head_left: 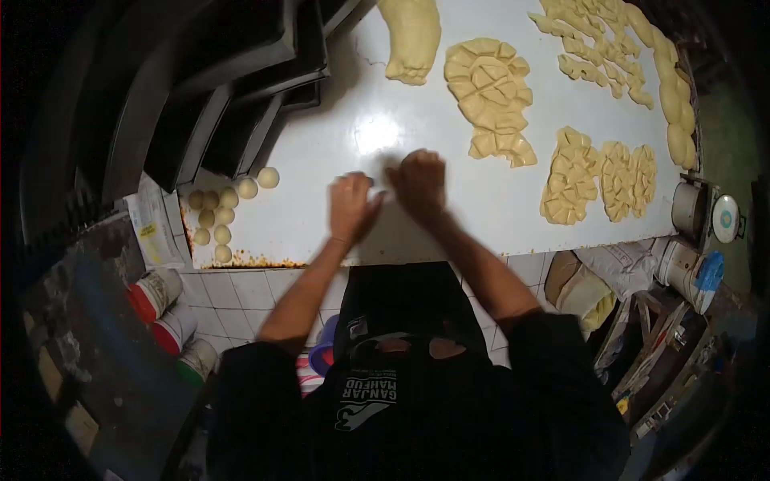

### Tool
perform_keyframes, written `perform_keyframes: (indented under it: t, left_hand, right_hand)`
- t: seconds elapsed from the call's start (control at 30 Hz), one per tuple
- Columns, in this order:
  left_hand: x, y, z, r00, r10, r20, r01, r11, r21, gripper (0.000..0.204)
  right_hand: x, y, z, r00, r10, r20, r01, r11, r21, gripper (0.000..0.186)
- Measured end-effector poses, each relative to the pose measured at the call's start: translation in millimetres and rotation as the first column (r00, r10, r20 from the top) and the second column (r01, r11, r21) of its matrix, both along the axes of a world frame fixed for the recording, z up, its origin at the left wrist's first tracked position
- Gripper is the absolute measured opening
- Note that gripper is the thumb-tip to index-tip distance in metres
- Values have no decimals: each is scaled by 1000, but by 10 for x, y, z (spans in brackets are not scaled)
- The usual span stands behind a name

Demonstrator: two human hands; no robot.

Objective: The person shapes dough on a table by hand, rolling pieces into balls and placing them in a line while tearing sections from a larger mass.

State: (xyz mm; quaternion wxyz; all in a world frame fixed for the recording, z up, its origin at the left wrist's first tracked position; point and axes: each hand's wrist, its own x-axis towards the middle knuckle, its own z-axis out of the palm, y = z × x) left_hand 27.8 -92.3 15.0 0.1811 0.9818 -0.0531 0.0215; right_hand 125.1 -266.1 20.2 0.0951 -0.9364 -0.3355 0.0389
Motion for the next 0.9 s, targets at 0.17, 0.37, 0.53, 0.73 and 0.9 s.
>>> perform_keyframes:
  t: [0.17, 0.37, 0.53, 0.73, 0.9]
  left_hand:
    - [-357, 358, 19, 975, -177, -132, 147, 966, -211, 16]
    - [-220, -252, -284, 928, 275, 253, -239, 957, -163, 12]
    - [-260, 529, -264, 981, 97, 165, -82, 992, -98, 23]
    - [-483, 118, -232, 949, 151, 277, -86, 968, -234, 15]
    - [-44, 228, -25, 881, 423, 214, -387, 902, -191, 17]
  right_hand:
    - [-58, -652, 66, 845, 257, -468, -240, 966, 97, 23]
    - [-244, -41, -107, 995, 75, 63, -92, 938, 334, 20]
    - [442, -328, 83, 936, 350, -26, -338, 918, 208, 28]
    - [79, -536, -182, 955, 296, -16, -250, 834, 493, 29]
    - [273, 30, 116, 992, 120, -23, -102, 914, 392, 28]
